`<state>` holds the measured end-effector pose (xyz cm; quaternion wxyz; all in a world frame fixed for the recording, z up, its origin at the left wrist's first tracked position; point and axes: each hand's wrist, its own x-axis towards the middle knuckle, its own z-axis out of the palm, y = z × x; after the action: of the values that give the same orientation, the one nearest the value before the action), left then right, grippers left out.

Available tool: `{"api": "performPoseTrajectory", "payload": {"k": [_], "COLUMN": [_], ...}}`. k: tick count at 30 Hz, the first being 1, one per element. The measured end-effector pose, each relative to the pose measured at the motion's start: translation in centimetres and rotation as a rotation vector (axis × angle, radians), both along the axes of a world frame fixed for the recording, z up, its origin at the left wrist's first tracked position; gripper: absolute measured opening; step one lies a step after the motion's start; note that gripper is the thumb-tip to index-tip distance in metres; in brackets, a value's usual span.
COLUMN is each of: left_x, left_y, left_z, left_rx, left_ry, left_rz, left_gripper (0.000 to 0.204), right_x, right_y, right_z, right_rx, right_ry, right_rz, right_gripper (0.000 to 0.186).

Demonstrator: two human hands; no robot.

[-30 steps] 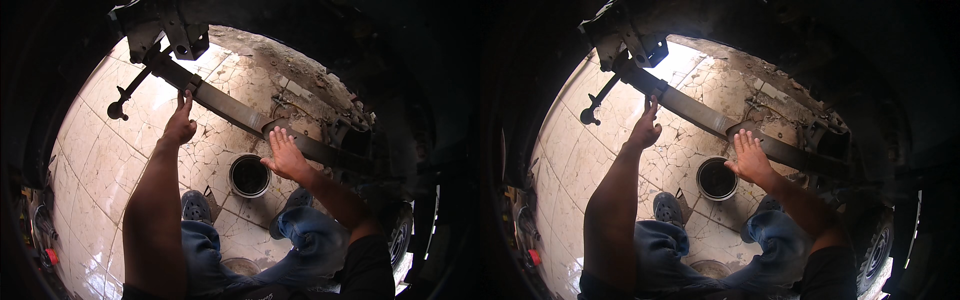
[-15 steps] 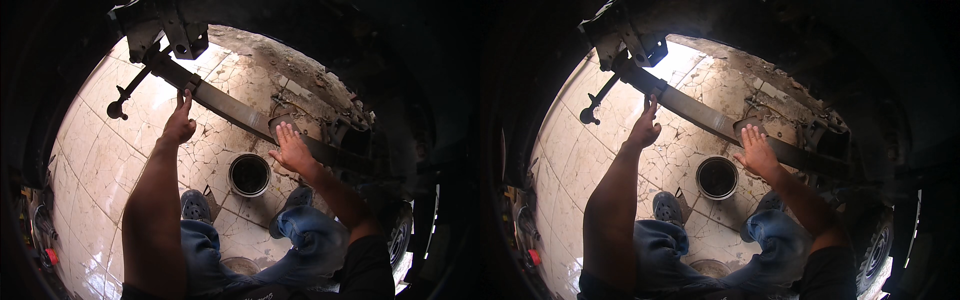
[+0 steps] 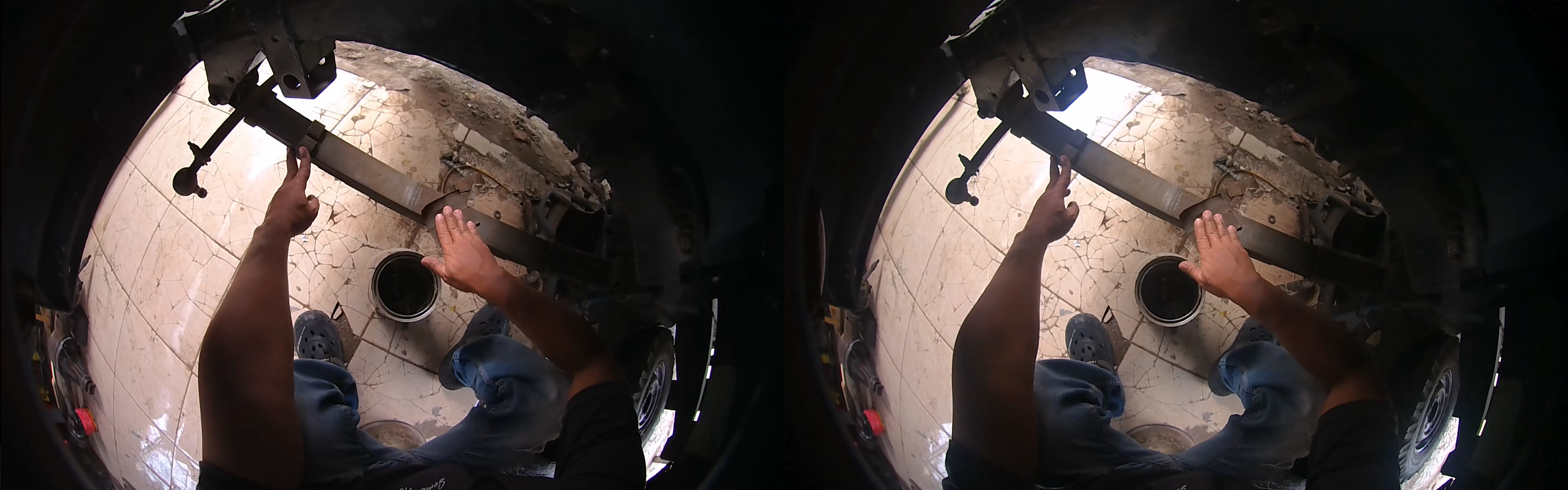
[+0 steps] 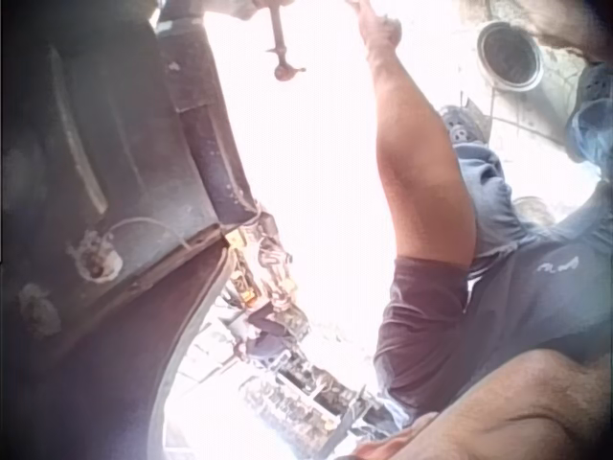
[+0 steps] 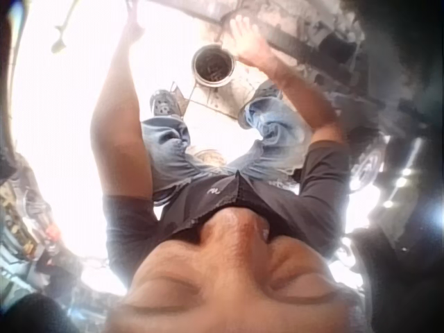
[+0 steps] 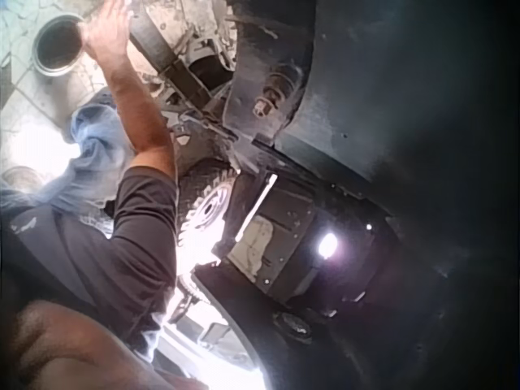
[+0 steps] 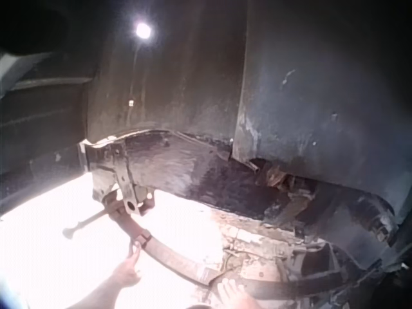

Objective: The person works under a vehicle, repeatedly adjusting and aligning a metal suspension component with both hands. The person holds and repositions the part multiple times while a bucket sits on the tiled floor below.

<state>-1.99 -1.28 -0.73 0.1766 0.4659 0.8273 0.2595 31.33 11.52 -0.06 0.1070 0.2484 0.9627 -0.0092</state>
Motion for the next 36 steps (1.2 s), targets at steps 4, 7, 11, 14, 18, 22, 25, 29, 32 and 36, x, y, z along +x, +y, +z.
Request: {"api": "performPoseTrajectory", "payload": {"k": [4,7,11,14,18,22,25,29,32,36], "left_x": [0.7,0.5,0.6,0.8,0.6,0.0,0.6,0.4,0.1,0.3], "left_y": [0.2,-0.1,0.0,0.1,-0.1,-0.3,0.2,0.0,-0.2,0.3], "left_z": [1.6,1.7,1.5,1.9,1.7,0.6,0.8,1.0,1.0,0.6], "left_rx": [-0.057,-0.060,-0.042,-0.052,-0.044,-0.010,-0.010,-0.019,-0.028,-0.026], "left_ry": [-0.053,-0.032,-0.052,-0.070,-0.045,-0.041,-0.053,-0.030,-0.029,-0.029], "left_rz": [0.003,-0.005,0.005,0.008,-0.008,-0.017,-0.005,-0.001,-0.012,-0.003], "left_gripper": [0.096,0.096,0.097,0.097,0.097,0.097,0.099,0.098,0.097,0.099], "right_x": [0.8,0.0,-0.2,-0.3,-1.1,-1.1,-0.5,-2.2,-2.6,-1.5], "right_y": [2.5,2.5,0.1,1.0,1.7,-1.0,-0.3,0.5,-0.3,-0.6], "right_z": [-0.7,-0.1,0.1,0.0,-0.2,0.8,-0.4,0.7,1.4,-0.4], "right_rx": [-0.009,0.021,0.019,0.017,0.019,0.007,0.146,0.188,0.174,0.282], "right_ry": [0.051,-0.015,-0.049,-0.023,-0.012,-0.098,-0.043,-0.132,-0.177,-0.155], "right_rz": [-0.054,-0.112,-0.058,-0.061,-0.142,-0.148,-0.083,-0.117,-0.117,-0.089], "right_gripper": [0.091,0.092,0.092,0.094,0.097,0.099,0.106,0.114,0.115,0.112]}}
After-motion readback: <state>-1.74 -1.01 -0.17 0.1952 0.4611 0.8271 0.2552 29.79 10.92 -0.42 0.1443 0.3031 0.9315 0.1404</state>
